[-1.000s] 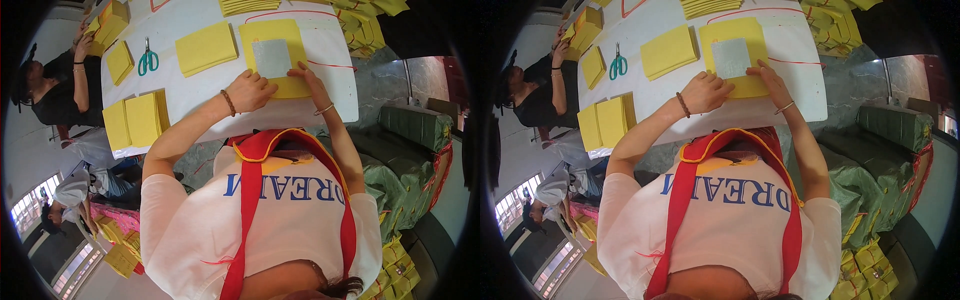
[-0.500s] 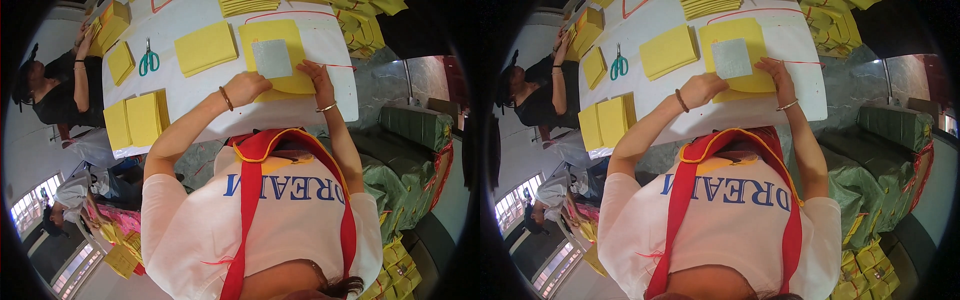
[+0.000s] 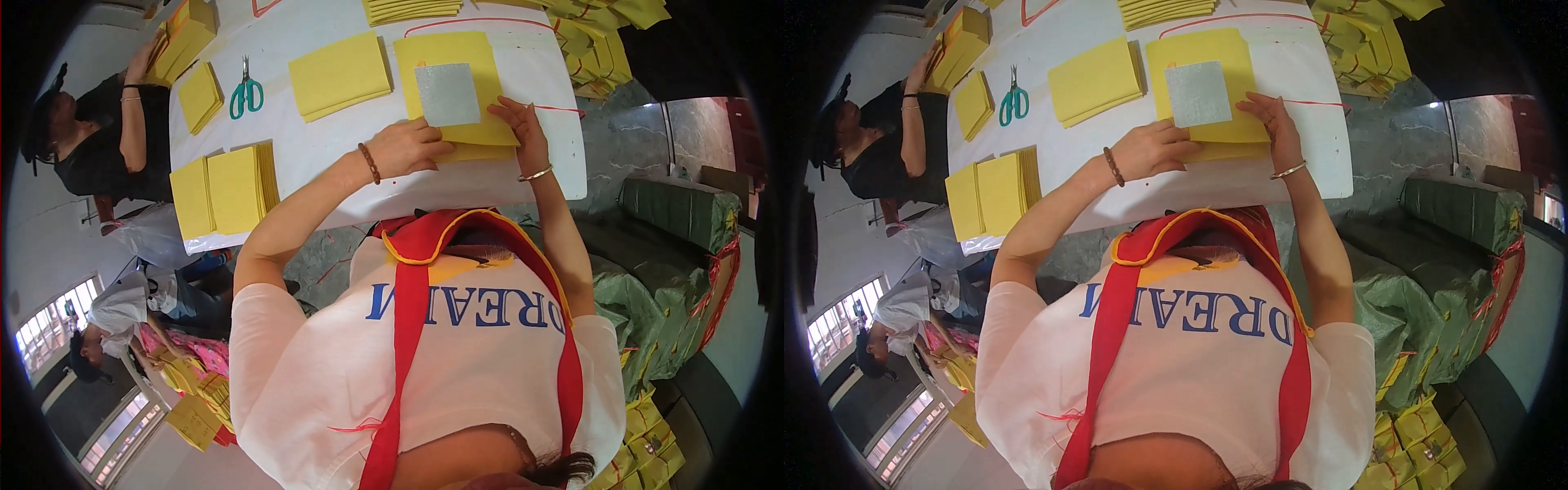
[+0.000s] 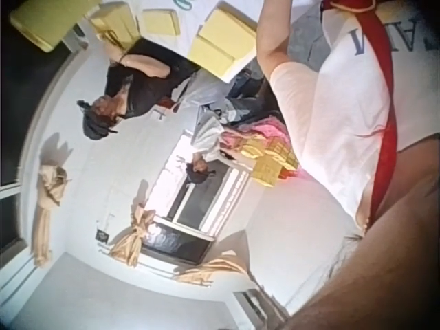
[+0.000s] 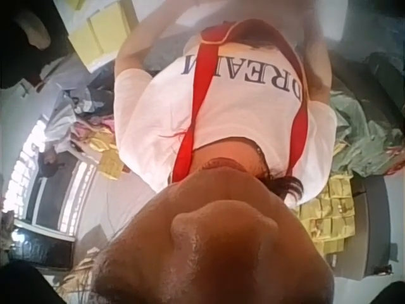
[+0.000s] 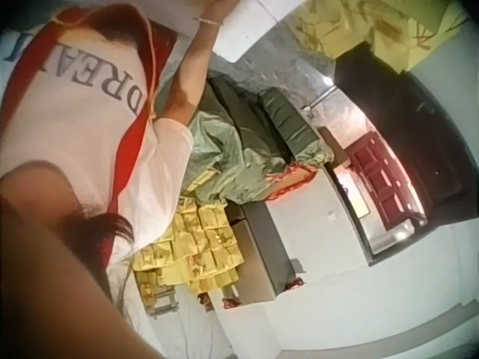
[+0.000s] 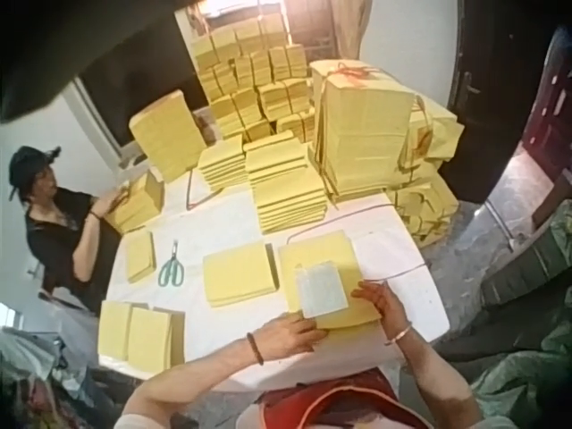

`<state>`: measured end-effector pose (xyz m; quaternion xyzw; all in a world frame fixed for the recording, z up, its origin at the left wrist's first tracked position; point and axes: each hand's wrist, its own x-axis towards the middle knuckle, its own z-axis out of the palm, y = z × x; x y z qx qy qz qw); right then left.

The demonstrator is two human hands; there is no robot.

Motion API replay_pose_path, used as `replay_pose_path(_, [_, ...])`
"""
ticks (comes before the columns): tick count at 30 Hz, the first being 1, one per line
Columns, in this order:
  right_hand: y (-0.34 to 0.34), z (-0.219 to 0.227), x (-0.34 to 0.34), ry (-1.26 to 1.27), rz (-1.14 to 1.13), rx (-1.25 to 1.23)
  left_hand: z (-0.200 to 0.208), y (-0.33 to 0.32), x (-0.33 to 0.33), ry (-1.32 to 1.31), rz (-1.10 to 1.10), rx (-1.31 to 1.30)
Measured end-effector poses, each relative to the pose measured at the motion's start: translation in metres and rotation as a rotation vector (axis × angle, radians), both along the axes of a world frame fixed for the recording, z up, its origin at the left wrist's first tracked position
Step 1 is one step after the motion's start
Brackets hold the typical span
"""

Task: Folding and stacking yellow paper sheets on a workstation.

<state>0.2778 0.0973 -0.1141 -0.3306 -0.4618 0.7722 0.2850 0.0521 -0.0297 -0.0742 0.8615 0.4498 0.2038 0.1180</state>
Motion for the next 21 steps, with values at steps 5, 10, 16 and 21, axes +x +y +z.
replay_pose_path(5, [0.004, 0.002, 0.003, 0.014, 0.007, -0.029, 0.004, 0.012, -0.013, -0.06, -0.02, -0.239])
replay_pose_path(10, [0.005, -0.003, 0.009, 0.031, 0.064, 0.078, 0.002, 0.013, -0.016, -0.21, -0.019, -0.244])
replay_pose_path(16, [-0.009, -0.002, 0.003, -0.229, 0.063, 0.695, 0.007, 0.007, -0.014, -0.28, 0.342, -0.514])
replay_pose_path(21, [-0.004, -0.022, -0.002, -0.296, -0.019, 0.703, -0.008, -0.005, -0.002, -0.362, 0.352, -0.159])
